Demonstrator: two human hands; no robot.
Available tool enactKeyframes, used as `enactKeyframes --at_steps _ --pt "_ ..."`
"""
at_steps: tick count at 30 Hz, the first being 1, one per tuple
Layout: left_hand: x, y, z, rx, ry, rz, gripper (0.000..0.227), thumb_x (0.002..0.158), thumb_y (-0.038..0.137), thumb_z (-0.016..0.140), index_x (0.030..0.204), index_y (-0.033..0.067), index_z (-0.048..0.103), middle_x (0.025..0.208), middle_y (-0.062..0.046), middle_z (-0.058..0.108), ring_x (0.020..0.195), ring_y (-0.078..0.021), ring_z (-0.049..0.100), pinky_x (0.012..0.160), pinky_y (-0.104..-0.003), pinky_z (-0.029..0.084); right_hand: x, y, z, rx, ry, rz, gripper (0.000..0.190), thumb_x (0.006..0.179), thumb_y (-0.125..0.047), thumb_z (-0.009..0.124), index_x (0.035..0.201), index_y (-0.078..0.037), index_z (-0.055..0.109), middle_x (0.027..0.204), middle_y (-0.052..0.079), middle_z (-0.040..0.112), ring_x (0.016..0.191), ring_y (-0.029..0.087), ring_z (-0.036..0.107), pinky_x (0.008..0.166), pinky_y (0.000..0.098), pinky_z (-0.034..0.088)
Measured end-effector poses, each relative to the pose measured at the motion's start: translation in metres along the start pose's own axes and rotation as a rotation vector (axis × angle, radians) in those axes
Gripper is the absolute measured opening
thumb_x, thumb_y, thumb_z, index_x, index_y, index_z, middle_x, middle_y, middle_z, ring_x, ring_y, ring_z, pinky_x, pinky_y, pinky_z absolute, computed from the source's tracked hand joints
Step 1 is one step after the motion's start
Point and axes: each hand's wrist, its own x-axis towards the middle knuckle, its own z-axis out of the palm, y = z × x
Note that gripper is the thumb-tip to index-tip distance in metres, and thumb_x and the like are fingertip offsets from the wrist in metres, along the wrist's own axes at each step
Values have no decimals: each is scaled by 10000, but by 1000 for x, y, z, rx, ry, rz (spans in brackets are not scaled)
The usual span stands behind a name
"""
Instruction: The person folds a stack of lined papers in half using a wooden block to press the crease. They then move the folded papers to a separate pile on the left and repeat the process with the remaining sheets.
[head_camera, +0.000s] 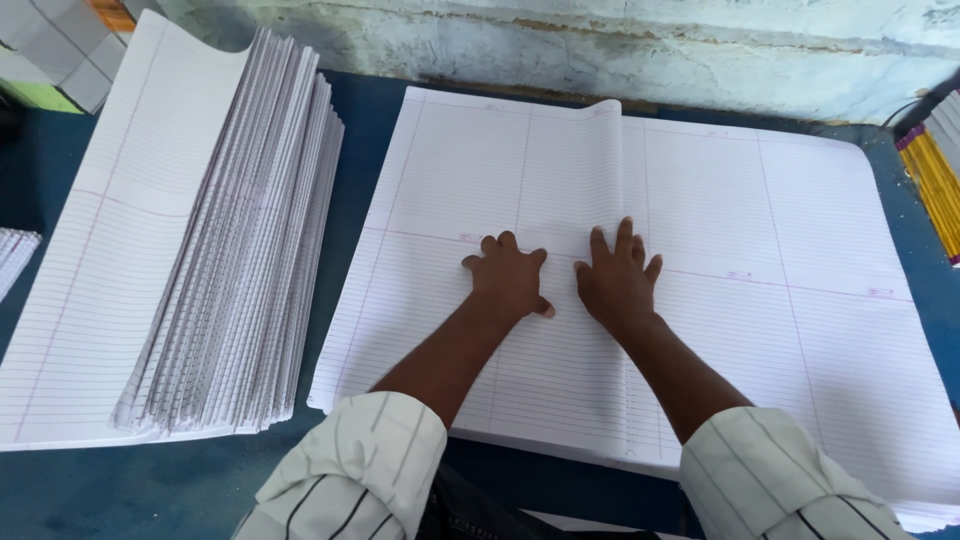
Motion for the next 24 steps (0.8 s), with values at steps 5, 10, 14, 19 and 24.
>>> enactKeyframes --at_steps 5,10,14,19,24 --pt "9 10 -1 32 -57 -65 931 729 548 892 1505 258 468 1505 -184 365 1440 -431 334 1041 -680 473 1 20 -22 37 7 -106 639 987 -461 550 1526 -144 415 1643 254 137 1522 413 185 1206 608 185" --pt "14 11 -1 -43 -62 -88 956 691 499 930 1495 277 464 1519 -168 336 1451 -424 312 1047 -701 462 2 81 -50 150 20 -180 494 986 -421 578 1372 -114 592 1588 146 390 1393 327 471 1107 483 441" --pt "15 12 -2 -36 -70 -89 969 675 489 944 1490 267 468 1511 -175 335 1455 -422 306 1041 -718 458 5 167 -60 -4 -11 -191 376 981 -355 608 1261 -115 678 1474 128 529 1315 276 559 1093 440 489" --pt "15 13 -4 -36 -70 -108 994 650 483 952 1493 281 464 1502 -159 350 1452 -410 320 1034 -702 481 -7 306 -58 -13 -57 -99 368 941 -341 663 1225 -114 714 1369 126 640 1218 275 655 1050 426 547" --pt "12 17 -11 -28 -92 -118 1028 634 471 967 1502 306 441 1507 -117 352 1460 -407 296 1018 -682 505 -36 426 -47 -155 -88 175 419 953 -344 691 1329 -160 704 1341 122 726 1022 288 795 1050 459 567"
